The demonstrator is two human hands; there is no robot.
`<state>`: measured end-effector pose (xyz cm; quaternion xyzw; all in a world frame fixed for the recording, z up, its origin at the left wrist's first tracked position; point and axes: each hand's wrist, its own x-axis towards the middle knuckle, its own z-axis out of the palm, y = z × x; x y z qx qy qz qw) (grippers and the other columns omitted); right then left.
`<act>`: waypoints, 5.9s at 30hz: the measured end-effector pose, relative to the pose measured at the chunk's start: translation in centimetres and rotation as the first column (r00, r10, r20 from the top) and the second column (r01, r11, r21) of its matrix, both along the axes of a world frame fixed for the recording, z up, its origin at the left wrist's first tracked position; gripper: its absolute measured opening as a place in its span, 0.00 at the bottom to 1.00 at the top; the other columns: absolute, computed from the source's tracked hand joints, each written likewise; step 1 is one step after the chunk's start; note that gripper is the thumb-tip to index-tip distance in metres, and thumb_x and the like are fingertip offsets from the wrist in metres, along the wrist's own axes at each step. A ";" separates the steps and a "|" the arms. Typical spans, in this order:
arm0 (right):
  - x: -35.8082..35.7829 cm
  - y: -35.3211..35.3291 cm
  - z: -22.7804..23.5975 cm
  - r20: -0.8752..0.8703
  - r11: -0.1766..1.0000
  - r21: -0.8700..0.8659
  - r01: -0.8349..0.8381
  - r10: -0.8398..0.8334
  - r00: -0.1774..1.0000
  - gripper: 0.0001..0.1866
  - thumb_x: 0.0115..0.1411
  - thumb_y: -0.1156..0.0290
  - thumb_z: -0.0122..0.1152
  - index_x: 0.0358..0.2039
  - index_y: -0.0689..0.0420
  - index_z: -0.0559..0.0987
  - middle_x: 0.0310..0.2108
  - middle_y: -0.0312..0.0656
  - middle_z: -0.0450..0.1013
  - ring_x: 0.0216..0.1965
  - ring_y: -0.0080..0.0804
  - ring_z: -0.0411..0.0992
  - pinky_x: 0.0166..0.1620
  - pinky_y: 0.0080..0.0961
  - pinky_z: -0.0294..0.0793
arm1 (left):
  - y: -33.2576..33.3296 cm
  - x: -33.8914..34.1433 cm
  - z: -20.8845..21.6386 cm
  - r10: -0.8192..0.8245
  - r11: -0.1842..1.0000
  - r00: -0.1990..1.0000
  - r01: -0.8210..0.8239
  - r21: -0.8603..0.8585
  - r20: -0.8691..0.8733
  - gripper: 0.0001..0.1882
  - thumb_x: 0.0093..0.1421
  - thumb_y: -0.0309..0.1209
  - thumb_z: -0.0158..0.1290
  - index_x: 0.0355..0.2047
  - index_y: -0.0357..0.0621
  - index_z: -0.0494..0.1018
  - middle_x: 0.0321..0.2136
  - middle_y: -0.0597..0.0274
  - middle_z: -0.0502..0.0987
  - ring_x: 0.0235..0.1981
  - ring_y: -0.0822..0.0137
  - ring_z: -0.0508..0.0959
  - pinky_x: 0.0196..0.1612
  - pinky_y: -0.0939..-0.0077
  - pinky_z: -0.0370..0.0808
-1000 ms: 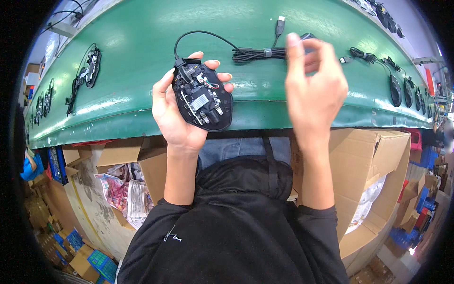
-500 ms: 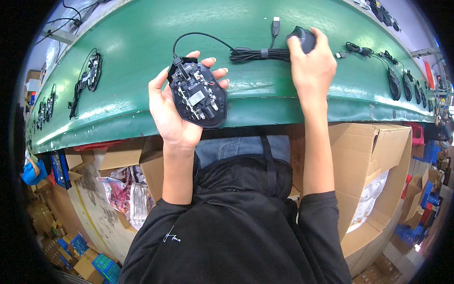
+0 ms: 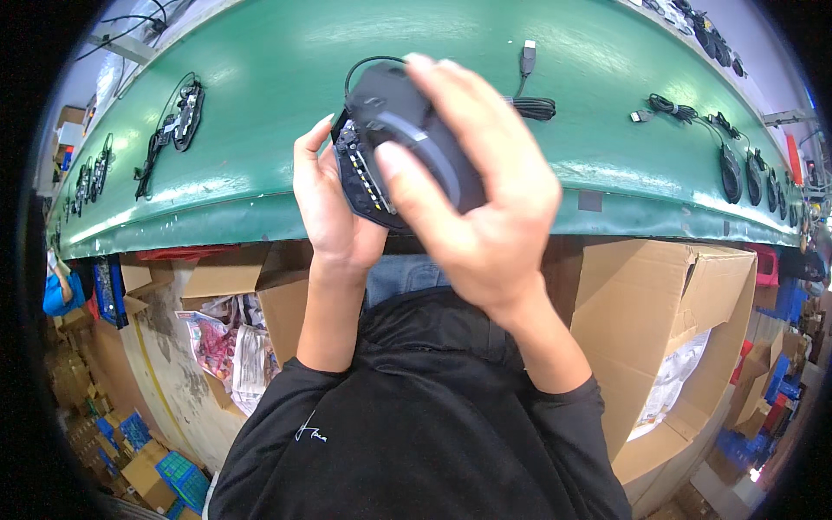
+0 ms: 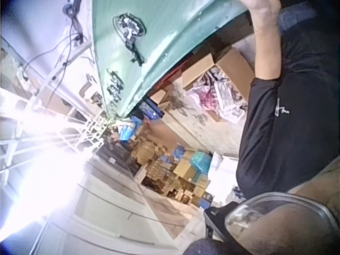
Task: The person assembles computer mice by installing internal electronic components into the mouse base, snapping the top shell onto the body by hand, and placing the assembled mouse onto the conveyor belt.
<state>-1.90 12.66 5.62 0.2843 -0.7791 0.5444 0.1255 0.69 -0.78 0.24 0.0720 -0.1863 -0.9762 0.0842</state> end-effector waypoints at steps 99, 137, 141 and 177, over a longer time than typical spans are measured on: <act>0.0 6.3 -0.7 -0.386 0.929 0.311 -0.201 0.317 0.866 0.25 0.44 0.86 0.65 0.47 0.65 0.79 0.52 0.56 0.75 0.58 0.53 0.71 0.58 0.44 0.73 | 1.4 1.7 1.0 -0.141 0.911 0.989 0.113 -0.398 -0.043 0.27 0.63 0.34 0.55 0.58 0.31 0.64 0.51 0.47 0.74 0.53 0.61 0.76 0.59 0.68 0.69; 2.5 7.6 -5.5 0.291 0.844 -0.503 -0.188 0.370 0.882 0.28 0.43 0.91 0.72 0.47 0.67 0.75 0.49 0.52 0.74 0.54 0.38 0.73 0.54 0.34 0.78 | 3.1 2.5 0.3 -0.024 0.678 0.911 -0.288 -0.677 -0.412 0.19 0.51 0.26 0.67 0.41 0.31 0.74 0.37 0.46 0.79 0.43 0.56 0.80 0.50 0.63 0.76; 2.6 7.3 -5.5 0.316 0.834 -0.519 -0.189 0.392 0.864 0.28 0.43 0.91 0.72 0.47 0.67 0.75 0.49 0.50 0.74 0.53 0.38 0.74 0.55 0.34 0.76 | 2.8 2.5 0.2 -0.050 0.648 0.887 -0.320 -0.691 -0.458 0.16 0.51 0.19 0.66 0.40 0.31 0.75 0.37 0.49 0.80 0.43 0.61 0.80 0.49 0.68 0.76; -12.6 22.4 2.4 0.023 0.512 0.700 0.497 -0.712 0.702 0.33 0.61 0.43 0.58 0.49 0.64 0.80 0.21 0.46 0.77 0.19 0.31 0.77 0.32 0.26 0.79 | -7.4 6.0 -0.6 0.447 0.180 0.886 -0.219 -0.959 -0.119 0.09 0.67 0.23 0.51 0.43 0.32 0.78 0.39 0.59 0.82 0.42 0.71 0.79 0.50 0.76 0.74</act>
